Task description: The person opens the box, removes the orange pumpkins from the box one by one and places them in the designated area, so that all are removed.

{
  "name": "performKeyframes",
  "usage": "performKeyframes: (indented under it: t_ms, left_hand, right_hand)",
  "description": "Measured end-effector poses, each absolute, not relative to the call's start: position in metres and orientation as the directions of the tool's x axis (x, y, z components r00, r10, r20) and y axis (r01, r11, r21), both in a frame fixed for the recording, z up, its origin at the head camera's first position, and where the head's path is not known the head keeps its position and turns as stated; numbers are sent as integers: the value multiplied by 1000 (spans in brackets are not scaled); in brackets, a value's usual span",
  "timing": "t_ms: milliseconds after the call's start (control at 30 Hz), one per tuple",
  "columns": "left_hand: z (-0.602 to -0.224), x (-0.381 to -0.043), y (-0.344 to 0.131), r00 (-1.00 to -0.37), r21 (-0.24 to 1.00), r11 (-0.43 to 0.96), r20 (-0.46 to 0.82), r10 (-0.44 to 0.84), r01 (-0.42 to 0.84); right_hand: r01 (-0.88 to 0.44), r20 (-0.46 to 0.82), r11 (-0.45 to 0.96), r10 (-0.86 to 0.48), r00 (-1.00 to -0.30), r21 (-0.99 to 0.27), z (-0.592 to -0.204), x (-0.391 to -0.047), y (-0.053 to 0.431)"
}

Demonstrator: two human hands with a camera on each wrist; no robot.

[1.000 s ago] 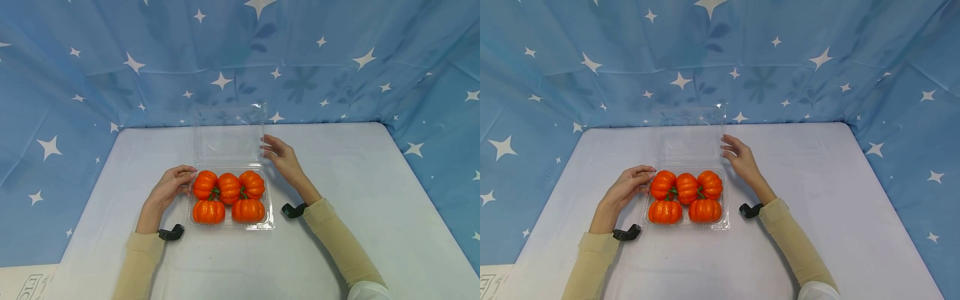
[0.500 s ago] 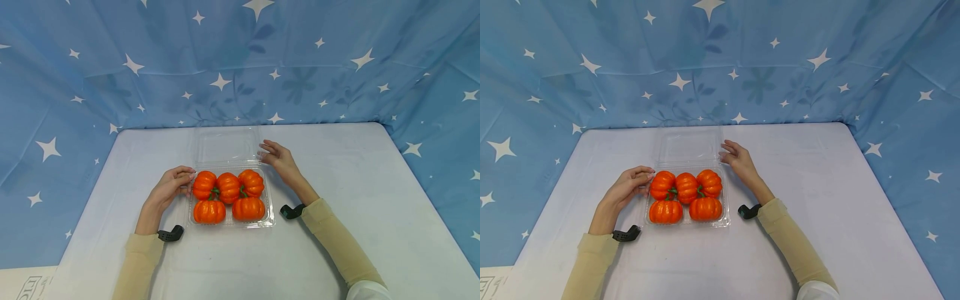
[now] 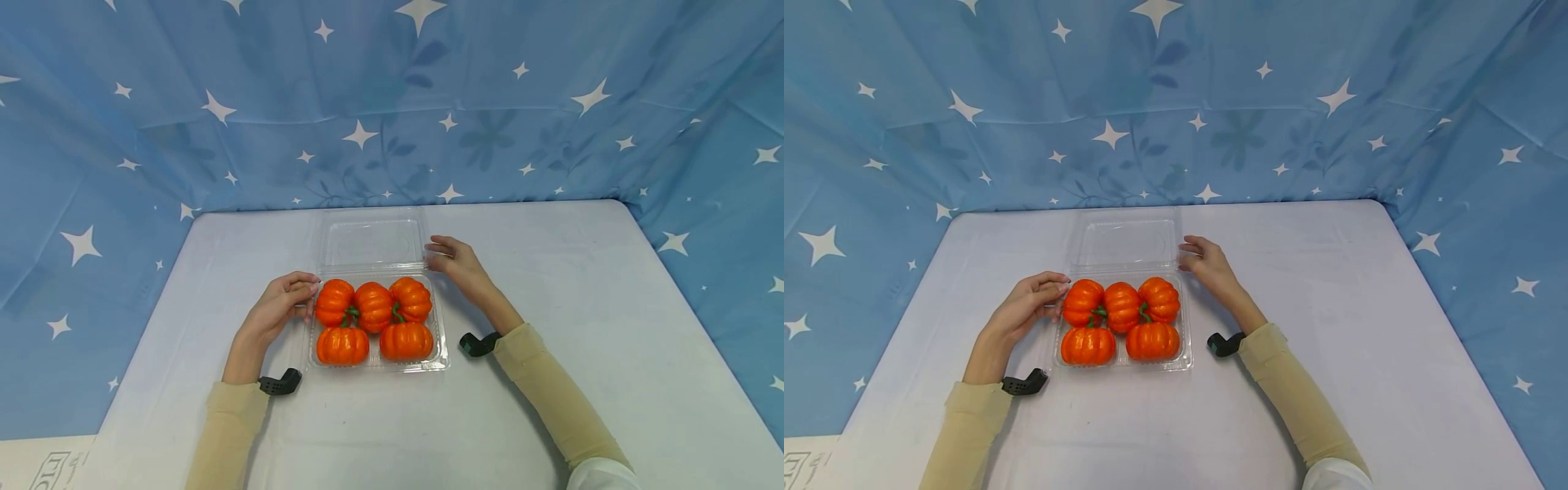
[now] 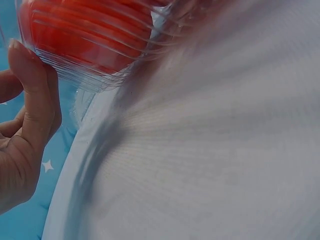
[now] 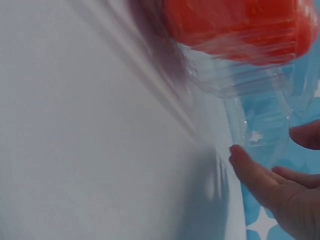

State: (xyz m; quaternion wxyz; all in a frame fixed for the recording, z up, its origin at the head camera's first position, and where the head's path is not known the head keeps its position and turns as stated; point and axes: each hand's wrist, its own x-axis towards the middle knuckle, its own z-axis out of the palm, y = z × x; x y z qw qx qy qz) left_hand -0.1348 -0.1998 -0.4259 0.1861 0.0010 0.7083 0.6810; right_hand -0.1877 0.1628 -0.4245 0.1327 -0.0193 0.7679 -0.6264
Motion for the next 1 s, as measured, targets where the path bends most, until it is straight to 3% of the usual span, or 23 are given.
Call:
performKeyframes:
  t_ms: [233,367,700,1000]
  left_hand:
    - [-424,-133,-202,-927,961,85,-277,254,-264]
    - [-422,-134,-204,-927,962,99,-273,258,-256]
    - [-420,-135,-203,-915,958,139,-283,288,-252]
    - [-417,-139,-203,-908,954,188,-284,309,-234]
  right_hand:
    - [-2,-155,546,-242,-958,-838,-407,-183,169]
    - [-164,-75,621,-340,-938,-767,-393,-177,173]
    - [-441,66,645,-519,-852,-624,-371,-158,171]
    - [-515,27,609,-629,-777,-604,-358,-142,163]
